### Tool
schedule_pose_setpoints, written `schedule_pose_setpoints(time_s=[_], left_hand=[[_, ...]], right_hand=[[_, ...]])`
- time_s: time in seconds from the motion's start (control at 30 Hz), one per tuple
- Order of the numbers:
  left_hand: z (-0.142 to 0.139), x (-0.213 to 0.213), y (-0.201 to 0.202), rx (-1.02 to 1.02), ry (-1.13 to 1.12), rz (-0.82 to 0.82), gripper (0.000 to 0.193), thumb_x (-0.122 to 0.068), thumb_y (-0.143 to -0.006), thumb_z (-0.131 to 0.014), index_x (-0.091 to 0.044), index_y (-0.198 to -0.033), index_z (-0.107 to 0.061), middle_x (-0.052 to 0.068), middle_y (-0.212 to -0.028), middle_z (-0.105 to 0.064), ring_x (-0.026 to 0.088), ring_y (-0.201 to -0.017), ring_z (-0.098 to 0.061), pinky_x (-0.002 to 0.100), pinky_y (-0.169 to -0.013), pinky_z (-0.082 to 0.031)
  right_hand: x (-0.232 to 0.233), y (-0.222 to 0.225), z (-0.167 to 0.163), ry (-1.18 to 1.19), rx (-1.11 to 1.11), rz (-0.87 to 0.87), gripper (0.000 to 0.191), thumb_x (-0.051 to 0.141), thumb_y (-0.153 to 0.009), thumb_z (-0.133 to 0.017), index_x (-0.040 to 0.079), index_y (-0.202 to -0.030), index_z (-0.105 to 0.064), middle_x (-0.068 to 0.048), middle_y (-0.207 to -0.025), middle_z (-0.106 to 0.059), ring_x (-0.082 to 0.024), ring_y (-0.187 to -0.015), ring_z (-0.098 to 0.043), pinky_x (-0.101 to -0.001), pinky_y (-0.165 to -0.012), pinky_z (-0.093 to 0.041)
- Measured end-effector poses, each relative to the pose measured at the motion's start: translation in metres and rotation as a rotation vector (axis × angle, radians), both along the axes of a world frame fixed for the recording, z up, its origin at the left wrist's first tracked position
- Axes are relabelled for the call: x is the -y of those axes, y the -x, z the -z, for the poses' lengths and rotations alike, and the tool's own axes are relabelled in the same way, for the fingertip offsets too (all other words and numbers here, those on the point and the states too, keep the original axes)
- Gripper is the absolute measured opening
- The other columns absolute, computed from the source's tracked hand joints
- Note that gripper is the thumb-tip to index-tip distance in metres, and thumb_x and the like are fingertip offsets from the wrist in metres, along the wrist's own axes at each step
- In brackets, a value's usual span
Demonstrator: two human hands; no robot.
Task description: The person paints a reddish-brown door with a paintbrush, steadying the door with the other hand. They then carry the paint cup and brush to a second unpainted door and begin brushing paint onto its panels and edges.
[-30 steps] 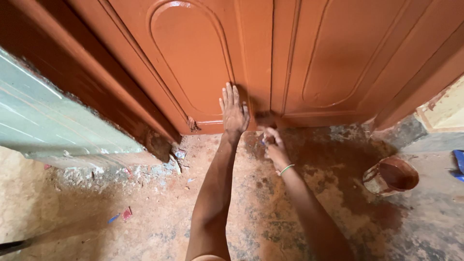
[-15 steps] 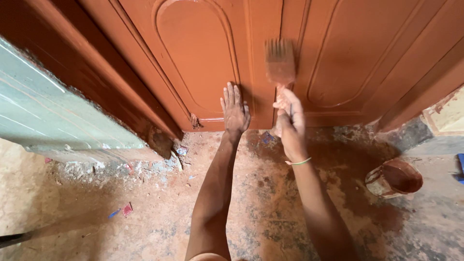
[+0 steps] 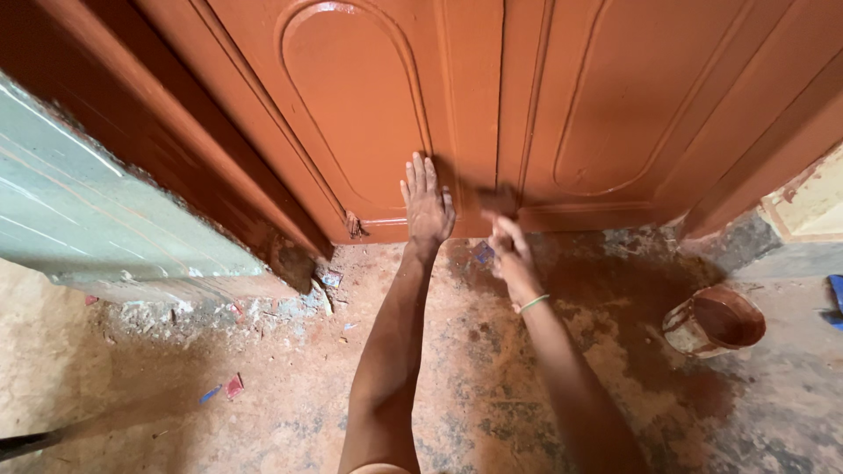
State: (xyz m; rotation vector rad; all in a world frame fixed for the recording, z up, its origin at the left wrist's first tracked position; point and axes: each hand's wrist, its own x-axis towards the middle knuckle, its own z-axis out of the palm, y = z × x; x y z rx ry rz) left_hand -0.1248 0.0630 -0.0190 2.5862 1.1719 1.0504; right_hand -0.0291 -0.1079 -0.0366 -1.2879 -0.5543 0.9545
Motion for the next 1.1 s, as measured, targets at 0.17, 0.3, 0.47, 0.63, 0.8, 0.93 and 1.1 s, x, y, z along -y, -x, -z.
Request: schedule_pose_setpoints(time_s=[0.17,0.3,0.47,0.63,0.8,0.93,1.1], left_hand=[[0.006,0.002,0.004,0.030,-0.011,0.005,0.073,-0.029,-0.099,-0.034,0.002,-0.162,-0.018,0.021,-0.172,-0.008,0.044,-0.159,-0.008,0.057,-0.129,-0.008],[0.009,0.002,0.008,0.069,-0.035,0.017,0.073,-0.028,-0.098,-0.036,0.002,-0.162,-0.019,0.021,-0.172,-0.009,0.044,-0.159,-0.009,0.058,-0.128,-0.010],[0.011,0.000,0.005,0.040,-0.008,0.001,0.071,-0.030,-0.101,-0.035,0.003,-0.162,-0.018,0.022,-0.172,-0.009,0.045,-0.158,-0.009,0.060,-0.127,-0.010],[0.009,-0.001,0.005,0.051,-0.037,0.021,0.071,-0.030,-0.102,-0.035,0.004,-0.162,-0.017,0.023,-0.171,-0.008,0.045,-0.158,-0.008,0.060,-0.127,-0.009],[0.009,0.003,0.007,0.035,0.002,0.014,0.073,-0.028,-0.099,-0.036,0.002,-0.163,-0.018,0.023,-0.172,-0.007,0.045,-0.159,-0.006,0.060,-0.128,-0.009],[0.011,0.001,0.006,0.015,0.036,0.001,0.074,-0.026,-0.097,-0.038,0.003,-0.162,-0.018,0.023,-0.172,-0.007,0.045,-0.158,-0.007,0.059,-0.127,-0.010],[0.018,-0.001,0.008,0.067,0.034,0.018,0.073,-0.027,-0.099,-0.038,0.003,-0.162,-0.018,0.023,-0.171,-0.007,0.045,-0.158,-0.008,0.059,-0.127,-0.010]], right_hand=[[-0.003,0.000,0.000,-0.502,0.217,0.024,0.047,0.002,-0.107,-0.046,0.016,-0.152,-0.048,-0.001,-0.114,-0.061,-0.002,-0.059,-0.038,-0.0164,-0.048,-0.038],[-0.006,0.002,0.002,-0.667,0.106,0.008,0.055,-0.001,-0.103,-0.047,0.014,-0.155,-0.039,0.003,-0.134,-0.060,-0.001,-0.060,-0.037,-0.0155,-0.051,-0.036],[-0.010,0.004,0.009,-0.385,-0.041,0.004,0.045,0.007,-0.100,-0.050,0.019,-0.143,-0.043,0.000,-0.087,-0.055,-0.005,-0.050,-0.041,-0.0170,-0.036,-0.034],[-0.012,0.004,0.016,-0.060,-0.532,-0.059,0.016,0.019,-0.104,-0.054,0.020,-0.120,-0.057,0.003,-0.073,-0.052,-0.005,-0.049,-0.041,-0.0194,-0.038,-0.034],[-0.013,-0.001,0.022,-0.206,-0.965,-0.227,0.015,0.026,-0.100,-0.060,0.022,-0.113,-0.065,0.007,-0.067,-0.051,-0.001,-0.044,-0.039,-0.0170,-0.038,-0.031],[-0.014,-0.008,0.027,-0.417,-0.878,-0.171,0.009,0.023,-0.110,-0.057,0.015,-0.107,-0.059,0.004,-0.079,-0.055,-0.002,-0.051,-0.041,-0.0192,-0.045,-0.034],[-0.010,-0.016,0.017,-0.671,-0.678,-0.322,0.018,0.023,-0.108,-0.051,0.019,-0.120,-0.063,0.003,-0.080,-0.055,0.000,-0.049,-0.040,-0.0165,-0.043,-0.033]])
